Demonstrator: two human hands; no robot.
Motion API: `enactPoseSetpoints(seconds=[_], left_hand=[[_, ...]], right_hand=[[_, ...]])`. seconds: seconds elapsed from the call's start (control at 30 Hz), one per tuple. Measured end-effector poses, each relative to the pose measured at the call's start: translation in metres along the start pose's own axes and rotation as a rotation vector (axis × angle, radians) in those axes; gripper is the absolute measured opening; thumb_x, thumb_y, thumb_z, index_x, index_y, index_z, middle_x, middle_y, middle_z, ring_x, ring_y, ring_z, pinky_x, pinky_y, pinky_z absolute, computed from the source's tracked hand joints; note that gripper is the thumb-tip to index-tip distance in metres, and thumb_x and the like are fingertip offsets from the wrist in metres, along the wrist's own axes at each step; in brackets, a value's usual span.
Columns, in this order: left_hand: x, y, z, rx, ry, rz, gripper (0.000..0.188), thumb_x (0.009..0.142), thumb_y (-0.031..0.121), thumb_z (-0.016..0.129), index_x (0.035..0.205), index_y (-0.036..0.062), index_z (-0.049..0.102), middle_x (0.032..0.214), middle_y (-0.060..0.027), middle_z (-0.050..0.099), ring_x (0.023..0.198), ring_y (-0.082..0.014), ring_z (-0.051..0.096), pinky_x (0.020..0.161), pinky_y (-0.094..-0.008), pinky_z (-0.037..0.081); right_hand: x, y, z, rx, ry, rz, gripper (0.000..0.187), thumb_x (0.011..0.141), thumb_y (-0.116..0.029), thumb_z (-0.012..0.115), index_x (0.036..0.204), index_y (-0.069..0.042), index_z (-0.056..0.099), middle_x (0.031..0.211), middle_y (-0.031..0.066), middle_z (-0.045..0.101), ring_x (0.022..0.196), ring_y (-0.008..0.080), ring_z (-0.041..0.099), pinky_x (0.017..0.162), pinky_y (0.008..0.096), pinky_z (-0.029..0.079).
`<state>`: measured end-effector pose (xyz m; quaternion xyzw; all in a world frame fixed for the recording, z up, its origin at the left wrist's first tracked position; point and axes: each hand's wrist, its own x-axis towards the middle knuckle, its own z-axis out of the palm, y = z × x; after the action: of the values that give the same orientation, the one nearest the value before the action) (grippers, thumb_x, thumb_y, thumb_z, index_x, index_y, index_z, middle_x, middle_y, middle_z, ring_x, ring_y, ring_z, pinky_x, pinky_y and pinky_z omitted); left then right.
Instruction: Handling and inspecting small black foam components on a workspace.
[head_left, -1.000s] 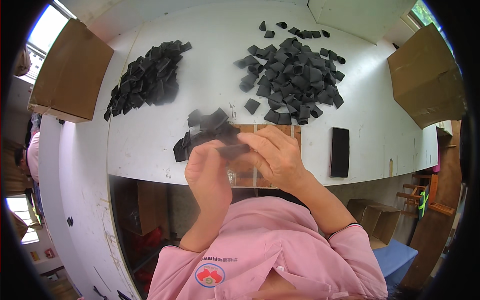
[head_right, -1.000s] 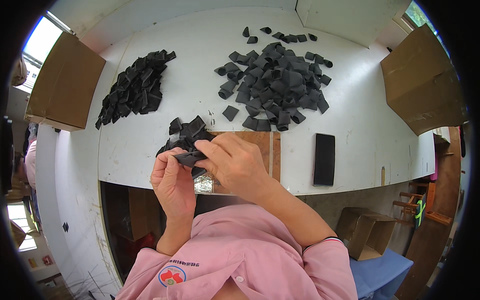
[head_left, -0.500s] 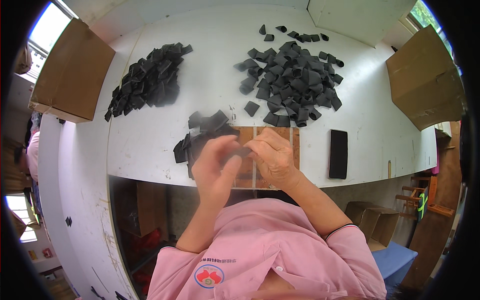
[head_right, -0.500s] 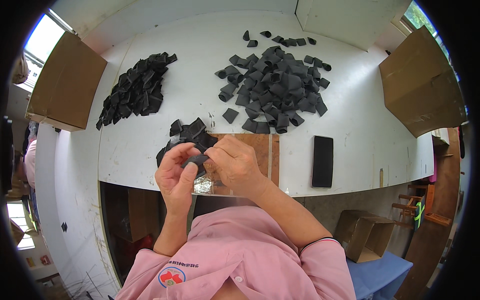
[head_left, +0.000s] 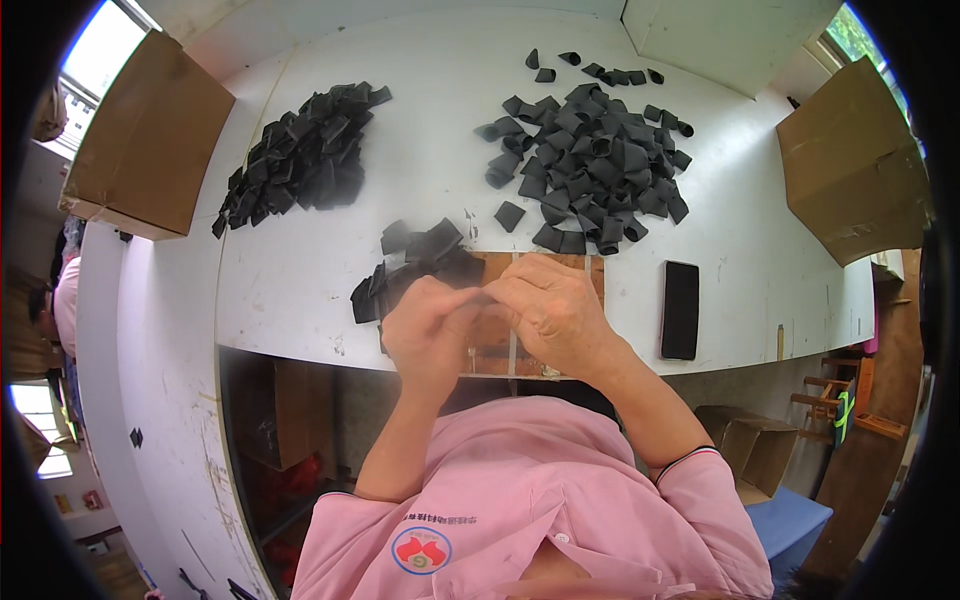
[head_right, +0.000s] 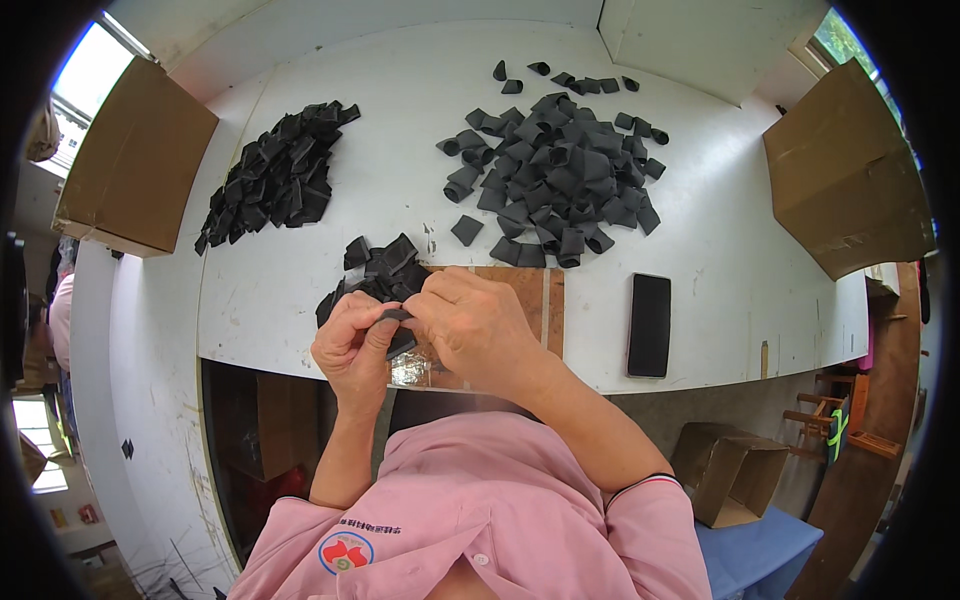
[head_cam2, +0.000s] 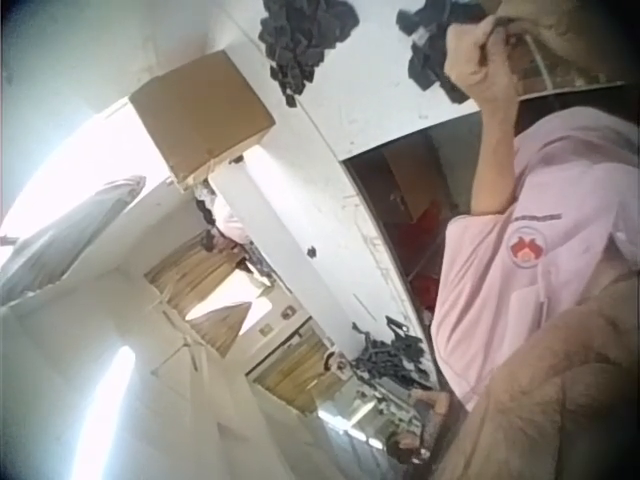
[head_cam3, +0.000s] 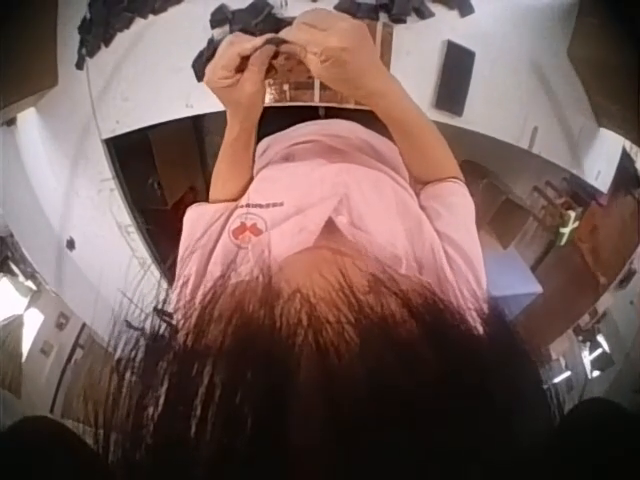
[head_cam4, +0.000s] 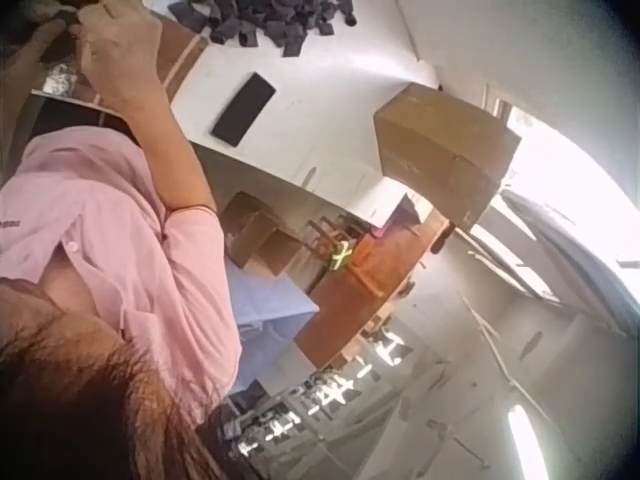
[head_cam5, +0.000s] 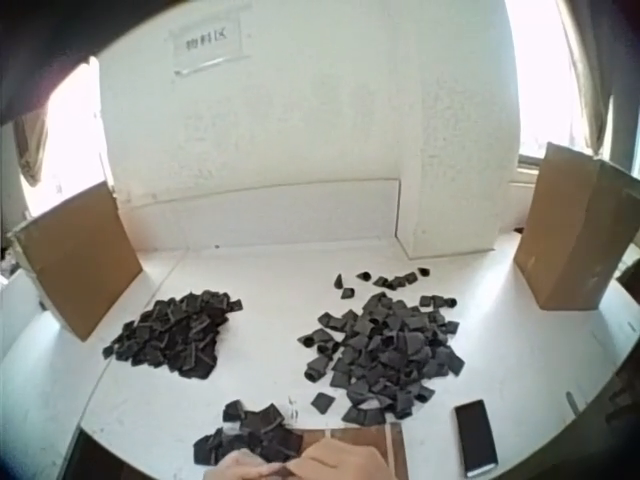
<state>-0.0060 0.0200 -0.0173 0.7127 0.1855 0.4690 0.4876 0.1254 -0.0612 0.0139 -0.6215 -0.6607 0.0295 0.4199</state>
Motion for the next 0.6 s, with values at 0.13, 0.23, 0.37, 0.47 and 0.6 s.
enactPoseSetpoints(seconds=[0.13,0.23,0.37,0.47,0.6], left_hand=[[0.004,0.0,0.004,-0.059,-0.033,-0.079,0.011,0.073,-0.001,0.065,0.084,-0.0019,0.064,0.075,-0.0041,0.053,0.069,-0.0106,0.048,0.06,-0.02,0.039],[0.003,0.003,0.005,-0.124,-0.033,-0.151,0.011,0.074,0.0,0.065,0.085,-0.0016,0.063,0.08,-0.0051,0.054,0.073,-0.0111,0.049,0.064,-0.0194,0.039],[-0.002,-0.005,0.004,-0.159,-0.018,-0.108,0.015,0.075,-0.002,0.06,0.09,0.0008,0.062,0.082,-0.0069,0.057,0.074,-0.0132,0.053,0.063,-0.0218,0.041],[-0.005,-0.032,-0.005,-0.094,0.12,-0.292,0.012,0.084,0.005,0.053,0.09,-0.003,0.059,0.082,-0.0046,0.056,0.072,-0.0092,0.05,0.066,-0.0191,0.039],[0.027,-0.101,-0.053,0.491,0.25,-0.386,0.024,0.078,0.015,0.057,0.094,-0.0031,0.058,0.088,-0.0159,0.06,0.076,-0.0218,0.058,0.069,-0.0299,0.045]], right_hand=[[-0.001,0.0,-0.002,-0.031,0.077,0.035,0.011,0.068,-0.011,0.064,0.072,-0.005,0.055,0.065,0.0048,0.049,0.065,0.0203,0.053,0.051,0.0314,0.042],[0.0,-0.002,-0.007,-0.041,0.06,0.033,0.012,0.068,-0.011,0.064,0.07,-0.005,0.054,0.063,0.0048,0.047,0.062,0.0201,0.052,0.049,0.0315,0.041],[-0.006,0.005,0.006,-0.079,0.122,-0.014,0.011,0.069,-0.011,0.063,0.068,-0.005,0.054,0.061,0.0047,0.045,0.059,0.0203,0.05,0.048,0.0311,0.04],[-0.001,0.008,-0.001,0.02,0.086,0.014,0.012,0.071,-0.01,0.063,0.067,-0.004,0.053,0.061,0.0058,0.046,0.057,0.0196,0.05,0.046,0.0291,0.038],[0.022,0.018,-0.036,1.001,0.225,0.601,0.024,0.088,-0.021,0.051,0.076,-0.001,0.058,0.065,-0.0006,0.053,0.055,0.0037,0.044,0.047,0.0185,0.034]])
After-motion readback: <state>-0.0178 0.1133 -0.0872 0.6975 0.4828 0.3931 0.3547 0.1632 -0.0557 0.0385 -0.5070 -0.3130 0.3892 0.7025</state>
